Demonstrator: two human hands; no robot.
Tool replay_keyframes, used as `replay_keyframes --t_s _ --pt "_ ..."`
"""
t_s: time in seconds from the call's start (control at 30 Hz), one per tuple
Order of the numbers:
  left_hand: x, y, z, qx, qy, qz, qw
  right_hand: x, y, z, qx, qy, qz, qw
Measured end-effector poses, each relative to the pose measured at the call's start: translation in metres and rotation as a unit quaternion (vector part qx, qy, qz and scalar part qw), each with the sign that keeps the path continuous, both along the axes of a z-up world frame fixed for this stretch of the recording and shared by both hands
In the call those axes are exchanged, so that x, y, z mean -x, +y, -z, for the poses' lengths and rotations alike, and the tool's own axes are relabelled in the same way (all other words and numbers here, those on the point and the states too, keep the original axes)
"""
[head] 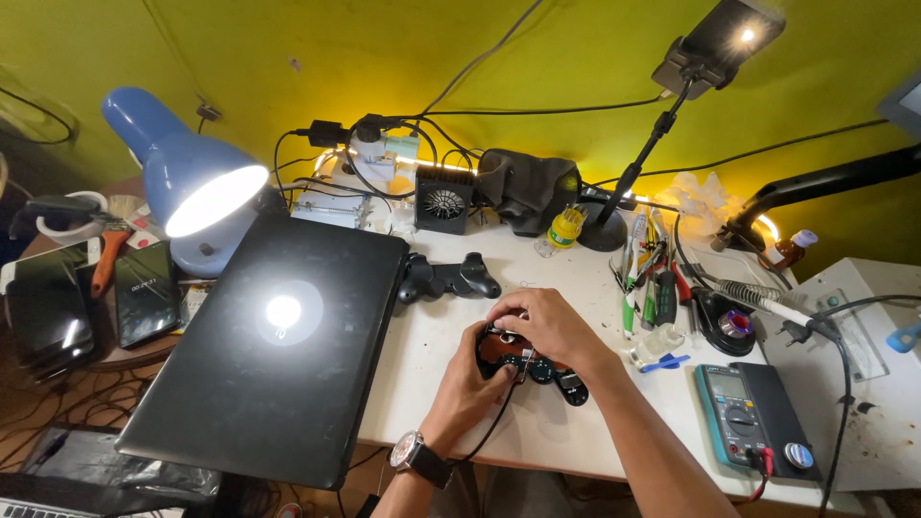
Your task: The person is disassembling and inspecting the internal components of a game controller, specifically aligning the circuit board with the plastic casing.
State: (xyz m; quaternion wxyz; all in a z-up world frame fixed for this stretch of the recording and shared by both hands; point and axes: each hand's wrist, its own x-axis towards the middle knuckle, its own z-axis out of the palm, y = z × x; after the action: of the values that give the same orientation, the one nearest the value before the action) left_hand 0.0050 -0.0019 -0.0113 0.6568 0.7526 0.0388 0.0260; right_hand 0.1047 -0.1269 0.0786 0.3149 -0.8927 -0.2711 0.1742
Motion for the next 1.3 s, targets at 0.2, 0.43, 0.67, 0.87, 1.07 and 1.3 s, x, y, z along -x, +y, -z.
replay_keyframes --t_s 0.2,0.43,0.67,0.87,1.07,1.3 --pt "0.001 -0.001 -0.001 0.001 0.000 -0.006 1.000 -0.002 0.000 0.002 0.007 -0.011 -0.005 1.000" --pt "0.000 -0.001 0.003 -0.014 -0.001 -0.009 1.000 0.006 0.003 -0.001 -0.004 0.007 0.029 1.000" --pt "0.002 -0.001 0.002 -0.001 -0.025 -0.005 1.000 0.007 0.002 0.008 -0.029 -0.004 0.039 0.999" --pt "0.003 -0.002 0.002 0.001 -0.032 -0.007 0.999 0.010 0.001 0.005 -0.022 -0.006 0.041 0.999" --pt "0.006 -0.001 0.004 -0.002 -0.041 -0.015 0.999 0.005 -0.001 -0.005 -0.004 0.020 0.027 0.999" --pt "0.008 0.000 -0.005 0.031 -0.068 -0.022 0.997 0.004 0.006 -0.019 0.015 0.055 0.036 0.998"
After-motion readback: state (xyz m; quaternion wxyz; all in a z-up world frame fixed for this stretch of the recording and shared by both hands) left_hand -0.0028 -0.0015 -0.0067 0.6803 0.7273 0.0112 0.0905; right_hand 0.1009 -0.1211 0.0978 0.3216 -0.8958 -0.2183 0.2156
